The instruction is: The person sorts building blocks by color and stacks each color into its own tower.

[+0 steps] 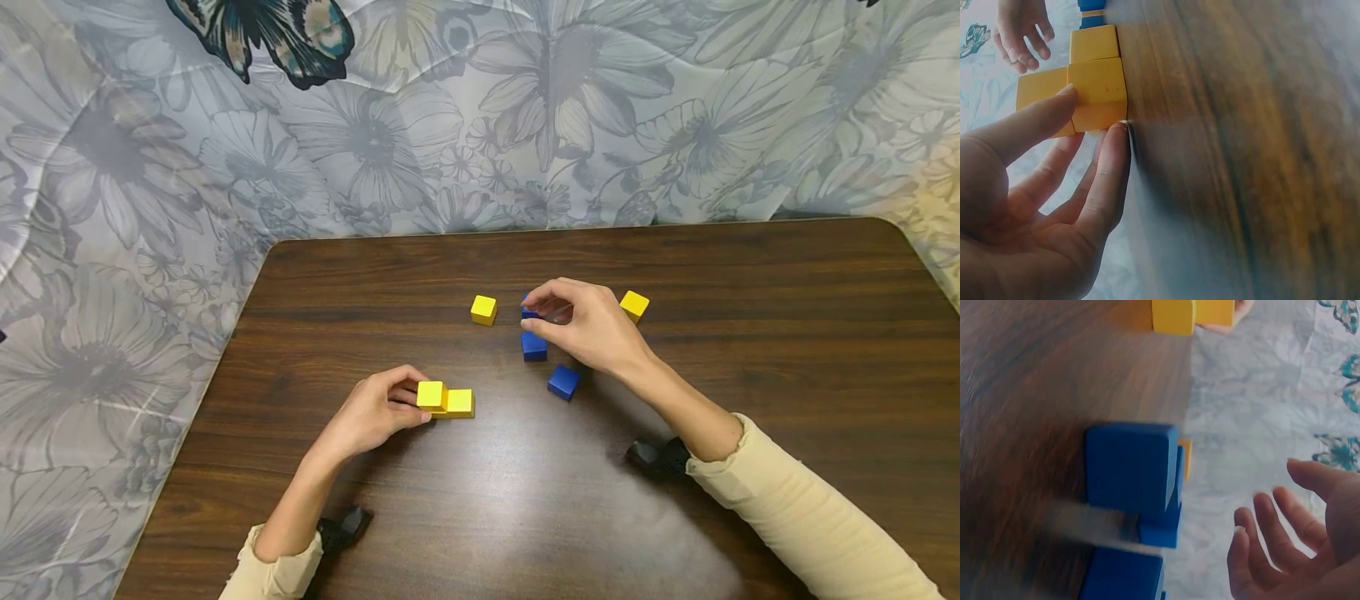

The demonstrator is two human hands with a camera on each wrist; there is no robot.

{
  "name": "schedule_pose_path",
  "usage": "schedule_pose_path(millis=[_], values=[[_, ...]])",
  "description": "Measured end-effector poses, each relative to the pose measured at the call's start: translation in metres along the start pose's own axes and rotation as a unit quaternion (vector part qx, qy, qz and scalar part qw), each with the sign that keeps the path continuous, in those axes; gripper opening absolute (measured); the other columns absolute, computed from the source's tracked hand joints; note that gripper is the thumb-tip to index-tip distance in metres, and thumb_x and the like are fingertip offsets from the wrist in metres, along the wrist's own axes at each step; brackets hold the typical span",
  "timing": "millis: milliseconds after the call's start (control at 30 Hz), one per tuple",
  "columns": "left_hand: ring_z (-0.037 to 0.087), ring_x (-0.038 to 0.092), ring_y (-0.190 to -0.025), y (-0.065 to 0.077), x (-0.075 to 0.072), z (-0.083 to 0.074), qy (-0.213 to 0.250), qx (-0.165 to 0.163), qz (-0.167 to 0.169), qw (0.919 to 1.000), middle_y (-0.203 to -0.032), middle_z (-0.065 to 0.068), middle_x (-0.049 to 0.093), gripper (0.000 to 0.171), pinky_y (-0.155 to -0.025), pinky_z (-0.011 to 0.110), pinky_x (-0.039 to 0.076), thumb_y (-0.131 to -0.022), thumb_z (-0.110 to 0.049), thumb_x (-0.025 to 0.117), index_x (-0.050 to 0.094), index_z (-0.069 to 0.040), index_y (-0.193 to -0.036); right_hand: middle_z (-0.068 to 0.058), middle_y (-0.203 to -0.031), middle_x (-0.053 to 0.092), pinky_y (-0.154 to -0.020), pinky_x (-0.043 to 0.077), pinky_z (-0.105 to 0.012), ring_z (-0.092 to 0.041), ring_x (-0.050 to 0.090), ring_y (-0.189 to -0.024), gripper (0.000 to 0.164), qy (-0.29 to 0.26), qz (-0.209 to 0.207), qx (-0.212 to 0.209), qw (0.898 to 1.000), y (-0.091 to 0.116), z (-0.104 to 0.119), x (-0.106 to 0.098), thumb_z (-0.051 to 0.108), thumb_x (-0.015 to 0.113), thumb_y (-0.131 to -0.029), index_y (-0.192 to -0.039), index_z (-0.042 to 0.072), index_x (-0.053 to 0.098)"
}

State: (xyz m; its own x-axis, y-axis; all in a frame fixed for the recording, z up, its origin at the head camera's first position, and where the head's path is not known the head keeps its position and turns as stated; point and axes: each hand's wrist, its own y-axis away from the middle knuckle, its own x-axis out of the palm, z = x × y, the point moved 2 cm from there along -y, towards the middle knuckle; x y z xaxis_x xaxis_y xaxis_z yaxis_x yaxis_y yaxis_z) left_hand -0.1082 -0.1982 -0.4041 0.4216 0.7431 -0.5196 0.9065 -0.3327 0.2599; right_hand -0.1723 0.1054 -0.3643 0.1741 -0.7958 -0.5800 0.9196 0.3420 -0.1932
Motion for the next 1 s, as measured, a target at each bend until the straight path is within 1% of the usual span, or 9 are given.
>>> schedule_pose_path(millis=[133, 267, 433, 600, 867, 1000], values=[[0.021, 0.068, -0.097, 0.000, 0.001, -0.002, -0.006, -0.004, -0.001, 1.0000, -0.108, 0.006, 0.068, 0.032, -0.078, 0.033, 0.058, -0.083, -0.005, 0.080, 0.067, -0.010, -0.112, -0.004, -0.103, 0.072, -0.082, 0.056, -0.039, -0.016, 0.067, -0.092, 0.024, 0.004, -0.007, 0.006, 1.000, 0.002, -0.006, -0.007, 0.020, 0.078, -0.088, -0.107, 0.008, 0.072], [0.021, 0.068, -0.096, 0.001, 0.002, -0.003, -0.016, -0.005, -0.012, 0.9998, -0.110, 0.006, 0.068, 0.033, -0.078, 0.032, 0.059, -0.082, -0.005, 0.080, 0.067, -0.011, -0.112, 0.000, -0.101, 0.073, -0.082, 0.055, -0.040, -0.014, 0.067, -0.092, 0.022, 0.010, -0.017, 0.018, 1.000, 0.005, -0.013, -0.015, 0.020, 0.078, -0.088, -0.107, 0.011, 0.072], [0.020, 0.069, -0.094, 0.000, 0.003, -0.003, -0.026, 0.002, -0.022, 0.9994, -0.109, 0.007, 0.069, 0.033, -0.078, 0.031, 0.059, -0.082, -0.004, 0.081, 0.068, -0.010, -0.112, 0.001, -0.100, 0.073, -0.080, 0.055, -0.034, -0.012, 0.067, -0.091, 0.020, 0.014, -0.029, 0.031, 0.999, 0.008, -0.022, -0.025, 0.022, 0.077, -0.089, -0.106, 0.013, 0.073], [0.020, 0.069, -0.093, 0.000, 0.003, -0.003, -0.027, 0.009, -0.021, 0.9994, -0.107, 0.008, 0.069, 0.031, -0.078, 0.031, 0.059, -0.082, -0.004, 0.081, 0.068, -0.008, -0.110, 0.002, -0.101, 0.072, -0.080, 0.052, -0.029, -0.012, 0.065, -0.091, 0.020, 0.022, -0.037, 0.040, 0.998, 0.012, -0.028, -0.036, 0.023, 0.075, -0.091, -0.108, 0.013, 0.073], [0.020, 0.069, -0.093, -0.001, 0.003, -0.007, -0.035, 0.002, -0.024, 0.9991, -0.106, 0.006, 0.069, 0.032, -0.076, 0.028, 0.059, -0.082, -0.003, 0.081, 0.069, -0.010, -0.110, 0.004, -0.100, 0.071, -0.078, 0.052, -0.028, -0.011, 0.063, -0.089, 0.022, 0.058, -0.051, 0.049, 0.996, 0.017, -0.038, -0.054, 0.028, 0.075, -0.091, -0.108, 0.015, 0.073], [0.020, 0.070, -0.093, -0.001, 0.002, -0.008, -0.041, 0.004, -0.027, 0.9988, -0.106, 0.006, 0.070, 0.031, -0.075, 0.029, 0.059, -0.081, -0.003, 0.081, 0.069, -0.010, -0.109, 0.004, -0.102, 0.071, -0.073, 0.051, -0.022, -0.014, 0.064, -0.087, 0.022, 0.064, -0.056, 0.060, 0.995, 0.019, -0.042, -0.061, 0.030, 0.075, -0.091, -0.108, 0.016, 0.073]])
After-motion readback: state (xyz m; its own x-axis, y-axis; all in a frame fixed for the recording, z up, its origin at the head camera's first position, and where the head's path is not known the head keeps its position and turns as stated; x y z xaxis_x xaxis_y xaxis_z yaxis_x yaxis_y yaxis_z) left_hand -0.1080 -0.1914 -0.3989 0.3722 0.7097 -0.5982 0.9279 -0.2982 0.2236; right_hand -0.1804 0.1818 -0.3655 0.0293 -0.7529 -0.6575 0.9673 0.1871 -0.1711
